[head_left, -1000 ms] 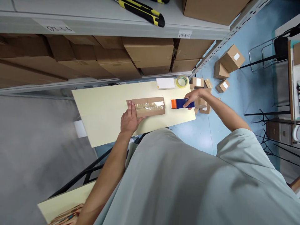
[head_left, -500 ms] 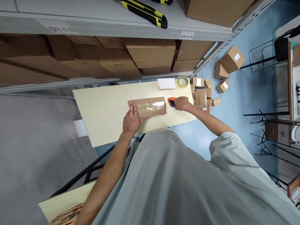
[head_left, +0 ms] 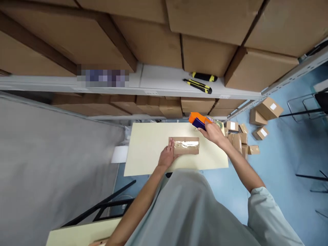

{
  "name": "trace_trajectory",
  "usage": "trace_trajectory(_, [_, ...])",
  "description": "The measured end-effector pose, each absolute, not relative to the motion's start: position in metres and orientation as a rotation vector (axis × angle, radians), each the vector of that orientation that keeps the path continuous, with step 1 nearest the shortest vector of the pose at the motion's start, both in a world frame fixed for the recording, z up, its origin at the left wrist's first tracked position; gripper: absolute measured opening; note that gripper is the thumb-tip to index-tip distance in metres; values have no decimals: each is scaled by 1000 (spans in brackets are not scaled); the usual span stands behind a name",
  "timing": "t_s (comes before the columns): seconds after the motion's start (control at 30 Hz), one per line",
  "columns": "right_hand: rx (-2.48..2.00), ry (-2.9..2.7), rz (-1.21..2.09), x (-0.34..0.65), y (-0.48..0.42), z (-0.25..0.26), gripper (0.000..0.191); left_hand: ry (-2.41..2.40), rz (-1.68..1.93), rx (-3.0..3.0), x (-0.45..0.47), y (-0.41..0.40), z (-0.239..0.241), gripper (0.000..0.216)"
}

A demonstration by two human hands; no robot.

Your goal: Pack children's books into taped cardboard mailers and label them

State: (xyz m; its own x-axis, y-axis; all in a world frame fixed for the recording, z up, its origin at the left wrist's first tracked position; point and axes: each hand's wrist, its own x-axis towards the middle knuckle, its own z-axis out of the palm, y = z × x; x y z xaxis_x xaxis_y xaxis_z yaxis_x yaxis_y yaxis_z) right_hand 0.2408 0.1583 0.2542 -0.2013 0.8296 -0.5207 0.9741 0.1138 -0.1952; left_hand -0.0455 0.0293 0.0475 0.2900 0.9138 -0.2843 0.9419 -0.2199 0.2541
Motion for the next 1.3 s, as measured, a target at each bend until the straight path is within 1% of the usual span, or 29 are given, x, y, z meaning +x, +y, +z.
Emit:
trace_trajectory(0.1, [1683,2403,-535,205,205,291,64,1697,-76,2205,-48,28,39,99])
trace_trajectory(0.23, [1635,2705,-325,153,274,321,53,1748,-97,2207,-49,24,31,102])
trace_trajectory(0.3, [1624,2722,-255,127,304,327,49,1772,-98,2209,-48,21,28,105])
trace_trajectory(0.4, [1623,2666,-220,93,333,331,53,1803,-92,2211,-48,19,23,113])
trace_trajectory(0.47, [1626,2622,-226,78,343,330,56,1819,-84,2206,-48,18,20,118])
trace_trajectory(0.6, [1669,2551,-239,62,350,324,56,1842,-59,2193,-48,17,17,124])
trace_trajectory(0.8, [1723,2458,-293,47,355,317,53,1847,-19,2181,-47,17,16,119])
trace_trajectory(1.0, [1825,2415,-353,46,355,330,38,1803,-51,2216,-50,17,22,115])
trace_trajectory(1.07, [1924,2490,-316,56,345,332,41,1787,-40,2218,-51,16,24,113])
trace_trajectory(1.17, [2095,2801,-169,76,303,310,52,1785,1,2208,-50,17,23,108])
trace_trajectory(1.23, [2087,2979,-146,87,254,273,59,1772,23,2197,-50,18,21,101])
trace_trajectory(1.3, [2006,3001,-245,96,191,220,66,1739,42,2190,-50,20,20,97])
